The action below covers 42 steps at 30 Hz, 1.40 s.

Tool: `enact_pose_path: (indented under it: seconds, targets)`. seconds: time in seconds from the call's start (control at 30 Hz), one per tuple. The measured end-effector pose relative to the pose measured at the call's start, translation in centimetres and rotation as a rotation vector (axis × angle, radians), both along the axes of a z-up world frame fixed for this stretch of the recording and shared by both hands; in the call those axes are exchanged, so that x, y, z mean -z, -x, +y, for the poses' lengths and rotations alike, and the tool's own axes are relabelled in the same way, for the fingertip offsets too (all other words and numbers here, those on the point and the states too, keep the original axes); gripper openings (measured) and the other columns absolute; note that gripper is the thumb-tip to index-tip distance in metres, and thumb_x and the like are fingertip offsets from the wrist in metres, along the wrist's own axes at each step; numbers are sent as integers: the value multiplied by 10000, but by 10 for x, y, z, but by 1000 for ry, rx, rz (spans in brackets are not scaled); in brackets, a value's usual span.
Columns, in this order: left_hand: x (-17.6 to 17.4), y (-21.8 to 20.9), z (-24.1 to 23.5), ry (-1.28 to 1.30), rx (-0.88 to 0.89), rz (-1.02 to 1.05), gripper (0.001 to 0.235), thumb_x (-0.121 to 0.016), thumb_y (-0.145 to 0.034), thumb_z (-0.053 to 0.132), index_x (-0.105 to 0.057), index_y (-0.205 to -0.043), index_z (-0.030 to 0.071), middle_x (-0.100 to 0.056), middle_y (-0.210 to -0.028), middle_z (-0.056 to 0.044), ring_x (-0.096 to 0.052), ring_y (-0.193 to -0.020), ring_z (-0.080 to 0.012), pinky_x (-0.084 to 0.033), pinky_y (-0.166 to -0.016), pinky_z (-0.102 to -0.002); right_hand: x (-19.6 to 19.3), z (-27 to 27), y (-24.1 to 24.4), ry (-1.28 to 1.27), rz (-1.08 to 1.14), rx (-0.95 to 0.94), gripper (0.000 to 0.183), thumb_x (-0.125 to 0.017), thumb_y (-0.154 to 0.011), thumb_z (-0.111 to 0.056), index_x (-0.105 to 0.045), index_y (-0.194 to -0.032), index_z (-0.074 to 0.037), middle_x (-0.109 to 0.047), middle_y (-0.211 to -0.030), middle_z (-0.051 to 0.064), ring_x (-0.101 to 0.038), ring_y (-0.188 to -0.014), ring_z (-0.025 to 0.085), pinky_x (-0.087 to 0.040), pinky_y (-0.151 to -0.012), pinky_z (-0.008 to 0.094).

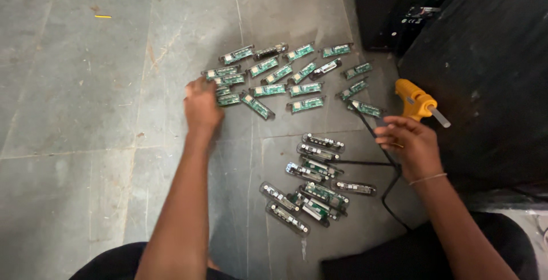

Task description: The person sits on the floor and uses a hot glue gun to apply glue to small green circuit boards. They pick up each board, apply glue, and place it back down, repeating the process for multiple units.

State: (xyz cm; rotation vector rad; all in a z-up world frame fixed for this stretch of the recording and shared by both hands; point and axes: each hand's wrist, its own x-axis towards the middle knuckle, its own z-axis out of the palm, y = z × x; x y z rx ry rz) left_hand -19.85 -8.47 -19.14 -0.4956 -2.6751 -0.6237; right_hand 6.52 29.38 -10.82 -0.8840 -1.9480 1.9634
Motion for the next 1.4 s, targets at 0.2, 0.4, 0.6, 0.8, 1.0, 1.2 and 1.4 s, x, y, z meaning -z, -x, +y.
enact_pose_path:
  seconds: [0.2,0.4,0.6,0.8,1.0,1.2,1.4]
  targets:
    - [-11,-29,63,200,307,103,275,-699,-775,79,-772,-1037,123,-681,-1153,-98,-569,-1159,-299,-443,-968,-483,3,-3,1,61,20,-14,240,-577,-976,-68,-643,-1193,13,-733,-987,136,-707,-828,205,-567,-751,308]
    - [-7,-67,92,287,447,123,178,-689,-832,175,-768,-989,154,-689,-1038,-67,-601,-1108,-262,-452,-943,-457,7,1,0,71,57,-36,243,-576,-975,-68,-645,-1191,19,-739,-991,139,-707,-829,201,-559,-747,300]
    - [4,-73,103,297,393,188,203,-636,-829,161,-763,-987,146,-685,-1030,-78,-613,-1081,-258,-463,-901,-443,9,-1,1,78,47,-27,238,-582,-974,-74,-645,-1185,17,-735,-985,140,-710,-830,201,-563,-750,303]
    - [3,-44,83,232,219,115,169,-615,-865,156,-754,-959,132,-681,-1034,-87,-607,-1079,-284,-467,-918,-459,9,1,1,63,34,-27,247,-563,-971,-73,-646,-1185,17,-741,-980,136,-707,-815,195,-562,-749,303]
    - [6,-35,99,111,245,165,185,-621,-868,118,-755,-996,104,-673,-1086,-110,-594,-1091,-307,-468,-914,-450,9,-1,-1,90,55,-31,251,-561,-962,-64,-648,-1182,20,-747,-975,144,-705,-806,198,-563,-742,305]
    - [4,-52,136,29,539,103,374,-605,-937,178,-694,-1300,196,-616,-1369,-96,-544,-1294,-292,-435,-1102,-467,7,0,1,79,36,-19,245,-571,-962,-79,-651,-1175,12,-745,-978,140,-716,-807,197,-570,-738,305]
    - [7,-39,172,207,595,133,480,-610,-917,344,-568,-1394,381,-463,-1556,-81,-407,-1415,-315,-314,-1119,-548,6,1,-3,91,59,1,240,-589,-952,-86,-664,-1163,1,-756,-970,134,-709,-782,181,-568,-718,300]
